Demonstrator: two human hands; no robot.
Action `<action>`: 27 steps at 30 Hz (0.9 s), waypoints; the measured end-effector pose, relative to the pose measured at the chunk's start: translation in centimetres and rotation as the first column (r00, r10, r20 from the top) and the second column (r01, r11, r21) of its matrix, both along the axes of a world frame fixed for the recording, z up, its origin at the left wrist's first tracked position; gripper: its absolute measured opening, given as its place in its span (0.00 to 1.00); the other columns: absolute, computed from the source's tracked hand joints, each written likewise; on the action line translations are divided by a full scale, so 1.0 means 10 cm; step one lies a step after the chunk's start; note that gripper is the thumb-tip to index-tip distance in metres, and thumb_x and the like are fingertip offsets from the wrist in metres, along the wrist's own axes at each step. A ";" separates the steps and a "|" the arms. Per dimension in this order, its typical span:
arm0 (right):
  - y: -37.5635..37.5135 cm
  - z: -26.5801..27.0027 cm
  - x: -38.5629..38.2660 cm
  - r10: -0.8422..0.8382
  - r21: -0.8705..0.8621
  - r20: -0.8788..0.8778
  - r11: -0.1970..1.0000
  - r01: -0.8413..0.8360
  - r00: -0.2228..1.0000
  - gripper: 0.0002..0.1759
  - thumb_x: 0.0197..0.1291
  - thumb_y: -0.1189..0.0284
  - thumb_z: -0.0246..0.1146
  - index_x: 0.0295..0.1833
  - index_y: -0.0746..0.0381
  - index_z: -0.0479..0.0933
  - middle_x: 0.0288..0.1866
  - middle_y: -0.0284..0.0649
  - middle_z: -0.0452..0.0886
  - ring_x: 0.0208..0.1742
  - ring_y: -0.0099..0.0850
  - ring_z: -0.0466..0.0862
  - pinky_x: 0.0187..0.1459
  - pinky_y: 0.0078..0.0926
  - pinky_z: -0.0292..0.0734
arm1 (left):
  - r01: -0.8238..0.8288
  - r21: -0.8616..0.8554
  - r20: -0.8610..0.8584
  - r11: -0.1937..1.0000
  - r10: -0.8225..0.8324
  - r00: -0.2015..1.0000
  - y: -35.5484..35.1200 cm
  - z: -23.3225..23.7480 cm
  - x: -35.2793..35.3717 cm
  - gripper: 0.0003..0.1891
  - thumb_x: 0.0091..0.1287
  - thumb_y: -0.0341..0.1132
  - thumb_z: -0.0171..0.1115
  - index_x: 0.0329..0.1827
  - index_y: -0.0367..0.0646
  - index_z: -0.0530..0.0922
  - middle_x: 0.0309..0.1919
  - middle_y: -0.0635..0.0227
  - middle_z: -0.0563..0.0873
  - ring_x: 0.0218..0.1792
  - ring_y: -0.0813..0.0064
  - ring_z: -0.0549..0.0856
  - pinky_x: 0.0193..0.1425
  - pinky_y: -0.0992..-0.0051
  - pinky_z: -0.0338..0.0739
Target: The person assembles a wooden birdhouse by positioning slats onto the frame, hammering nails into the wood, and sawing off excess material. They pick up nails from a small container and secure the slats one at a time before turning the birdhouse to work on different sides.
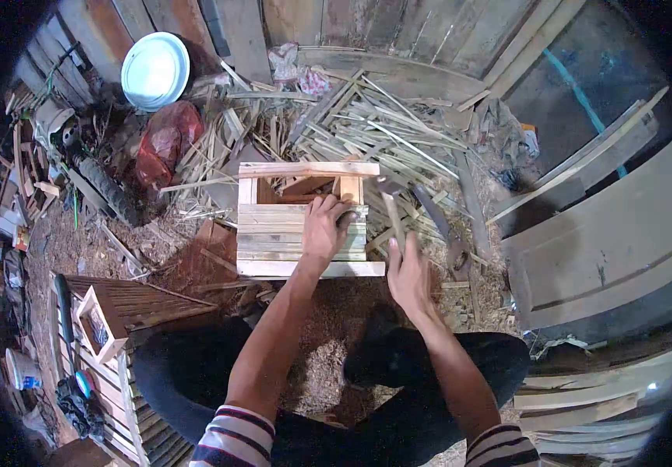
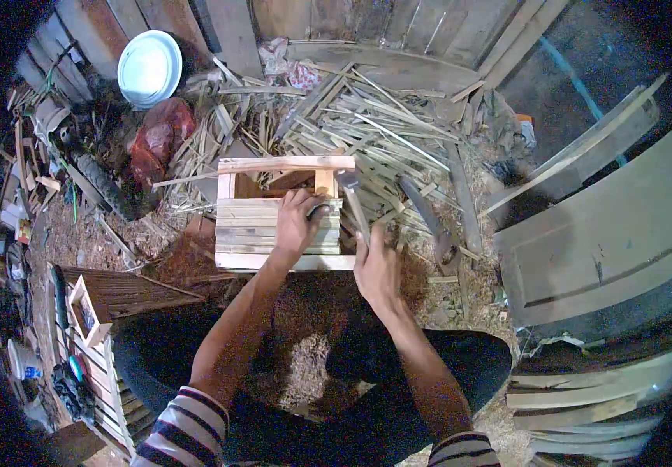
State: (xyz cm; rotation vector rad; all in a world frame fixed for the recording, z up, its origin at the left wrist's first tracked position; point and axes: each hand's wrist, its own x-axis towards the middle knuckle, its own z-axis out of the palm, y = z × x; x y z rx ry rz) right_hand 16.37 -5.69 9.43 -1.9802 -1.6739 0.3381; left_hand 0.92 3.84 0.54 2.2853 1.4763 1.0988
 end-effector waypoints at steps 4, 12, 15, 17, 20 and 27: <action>0.09 -0.15 0.06 0.077 -0.274 0.091 0.960 -0.049 0.993 0.13 0.67 0.65 0.51 0.49 0.63 0.65 0.17 0.56 0.76 0.21 0.57 0.79 0.23 0.53 0.72 | -0.014 0.000 -0.053 1.000 0.014 0.999 0.05 0.07 -0.01 0.14 0.56 0.35 0.65 0.44 0.43 0.82 0.37 0.64 0.79 0.41 0.60 0.75 0.47 0.63 0.69; 0.05 -0.19 0.04 0.038 -0.297 0.003 0.954 -0.036 0.999 0.12 0.67 0.66 0.52 0.47 0.64 0.65 0.18 0.58 0.76 0.24 0.60 0.78 0.25 0.55 0.72 | -0.022 0.022 -0.010 1.000 0.022 1.000 0.00 0.10 0.02 0.12 0.56 0.36 0.65 0.42 0.42 0.83 0.37 0.64 0.78 0.42 0.61 0.75 0.50 0.63 0.68; 0.06 -0.19 0.04 0.065 -0.207 -0.025 0.976 -0.069 0.998 0.13 0.66 0.67 0.52 0.48 0.65 0.65 0.20 0.60 0.76 0.26 0.60 0.79 0.25 0.55 0.71 | -0.018 -0.009 -0.008 1.000 0.018 1.000 0.04 0.07 0.00 0.12 0.56 0.37 0.65 0.42 0.42 0.83 0.38 0.65 0.79 0.43 0.61 0.75 0.50 0.63 0.68; 0.06 -0.08 0.00 0.035 -0.155 -0.050 0.987 -0.042 0.998 0.12 0.67 0.66 0.52 0.48 0.63 0.65 0.20 0.59 0.77 0.26 0.59 0.79 0.27 0.56 0.72 | -0.018 -0.005 -0.004 1.000 0.018 1.000 0.02 0.05 0.01 0.12 0.57 0.37 0.65 0.42 0.42 0.83 0.39 0.65 0.79 0.43 0.61 0.75 0.51 0.63 0.68; 0.04 -0.22 0.03 0.024 -0.048 -0.112 0.998 -0.030 0.993 0.12 0.67 0.66 0.51 0.48 0.63 0.64 0.20 0.58 0.76 0.26 0.59 0.79 0.26 0.56 0.73 | -0.039 0.009 0.025 0.999 0.038 0.999 0.01 0.07 0.03 0.10 0.54 0.35 0.66 0.39 0.44 0.83 0.36 0.67 0.78 0.44 0.64 0.75 0.52 0.64 0.68; 0.04 -0.07 0.05 0.054 -0.094 -0.016 0.994 -0.055 0.998 0.15 0.67 0.66 0.49 0.53 0.64 0.64 0.20 0.60 0.77 0.24 0.59 0.79 0.22 0.54 0.72 | -0.010 0.029 0.016 1.000 0.010 1.000 0.03 0.03 0.01 0.11 0.54 0.36 0.67 0.40 0.44 0.83 0.37 0.65 0.79 0.43 0.61 0.75 0.50 0.63 0.69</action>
